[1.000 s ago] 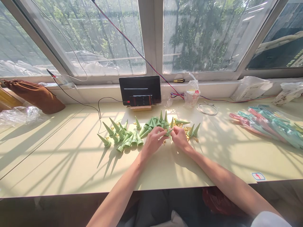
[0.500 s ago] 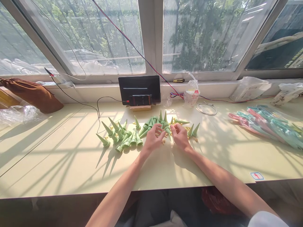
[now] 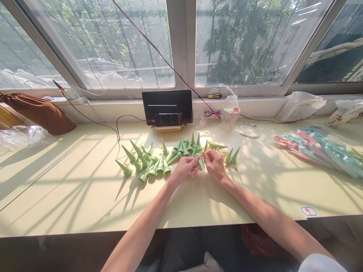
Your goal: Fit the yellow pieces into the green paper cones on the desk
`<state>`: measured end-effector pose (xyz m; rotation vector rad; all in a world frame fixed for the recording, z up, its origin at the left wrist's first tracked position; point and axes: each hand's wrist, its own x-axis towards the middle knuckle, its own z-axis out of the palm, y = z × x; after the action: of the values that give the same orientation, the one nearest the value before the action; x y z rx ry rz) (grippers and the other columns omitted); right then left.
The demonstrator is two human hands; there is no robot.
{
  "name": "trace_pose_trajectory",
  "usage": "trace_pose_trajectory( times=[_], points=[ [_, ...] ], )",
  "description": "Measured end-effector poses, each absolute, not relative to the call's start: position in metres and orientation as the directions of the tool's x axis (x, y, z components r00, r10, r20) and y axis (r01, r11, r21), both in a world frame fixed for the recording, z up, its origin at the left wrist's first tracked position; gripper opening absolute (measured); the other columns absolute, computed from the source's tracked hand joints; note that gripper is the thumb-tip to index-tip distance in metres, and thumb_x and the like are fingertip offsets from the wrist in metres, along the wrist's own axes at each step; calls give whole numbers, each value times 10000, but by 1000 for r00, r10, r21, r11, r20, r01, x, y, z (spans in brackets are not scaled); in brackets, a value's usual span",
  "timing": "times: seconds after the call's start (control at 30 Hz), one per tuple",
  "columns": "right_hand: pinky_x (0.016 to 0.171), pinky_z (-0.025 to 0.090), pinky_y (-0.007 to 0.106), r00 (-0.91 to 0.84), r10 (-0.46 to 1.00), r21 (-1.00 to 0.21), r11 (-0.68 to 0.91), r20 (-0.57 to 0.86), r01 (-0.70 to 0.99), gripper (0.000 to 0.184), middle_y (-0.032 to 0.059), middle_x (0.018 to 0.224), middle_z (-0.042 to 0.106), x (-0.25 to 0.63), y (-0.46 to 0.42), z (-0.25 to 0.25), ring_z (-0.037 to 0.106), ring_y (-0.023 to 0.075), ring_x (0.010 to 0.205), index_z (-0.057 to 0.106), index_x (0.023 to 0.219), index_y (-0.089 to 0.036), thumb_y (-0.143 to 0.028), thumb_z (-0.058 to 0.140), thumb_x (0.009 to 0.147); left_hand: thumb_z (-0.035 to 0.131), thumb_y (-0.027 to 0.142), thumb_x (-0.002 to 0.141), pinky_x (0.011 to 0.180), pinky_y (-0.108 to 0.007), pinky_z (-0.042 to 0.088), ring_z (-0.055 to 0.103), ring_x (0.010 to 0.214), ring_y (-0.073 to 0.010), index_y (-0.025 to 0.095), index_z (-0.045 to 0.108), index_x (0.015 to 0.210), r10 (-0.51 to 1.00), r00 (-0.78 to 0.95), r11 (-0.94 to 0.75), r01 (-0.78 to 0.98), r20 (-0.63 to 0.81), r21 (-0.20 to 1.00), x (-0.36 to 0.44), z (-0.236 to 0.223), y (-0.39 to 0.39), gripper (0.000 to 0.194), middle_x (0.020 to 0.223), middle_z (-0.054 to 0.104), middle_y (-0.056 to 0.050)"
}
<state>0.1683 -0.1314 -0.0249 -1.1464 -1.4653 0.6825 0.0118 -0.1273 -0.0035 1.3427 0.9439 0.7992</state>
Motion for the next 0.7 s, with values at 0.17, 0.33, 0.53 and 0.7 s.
trace_pose_trajectory(
  times=[0.17, 0.33, 0.53, 0.7],
  points=[
    [486, 319, 264, 80, 922, -907, 352, 378, 230, 366, -42, 554, 447, 168, -131, -25, 423, 119, 481, 454, 686, -224, -497, 538, 915, 597, 623, 835, 487, -236, 414, 486, 434, -83, 137, 652, 639, 913, 407, 19, 57, -41, 998, 10, -7, -128, 528, 530, 563, -6],
    [482, 296, 265, 103, 927, -910, 327, 362, 256, 380, -46, 550, 413, 169, -130, -25, 379, 116, 489, 454, 676, -221, -507, 536, 912, 590, 602, 848, 520, -238, 411, 496, 454, -91, 148, 623, 656, 917, 398, -77, 112, 27, 991, 10, -7, -130, 494, 520, 550, 8],
    [488, 289, 263, 111, 927, -908, 317, 357, 273, 386, -43, 567, 409, 170, -129, -24, 366, 115, 510, 457, 664, -217, -502, 534, 911, 590, 510, 866, 504, -234, 385, 511, 485, -103, 168, 501, 555, 924, 364, -207, 216, 118, 954, 13, -4, -133, 471, 495, 514, 22],
    [501, 299, 263, 113, 928, -908, 313, 354, 278, 393, -37, 573, 421, 170, -129, -23, 378, 118, 522, 466, 661, -214, -509, 528, 912, 625, 464, 847, 482, -237, 365, 476, 484, -99, 170, 526, 559, 927, 312, -299, 276, 209, 914, 15, -7, -133, 423, 499, 519, 24]
  ],
)
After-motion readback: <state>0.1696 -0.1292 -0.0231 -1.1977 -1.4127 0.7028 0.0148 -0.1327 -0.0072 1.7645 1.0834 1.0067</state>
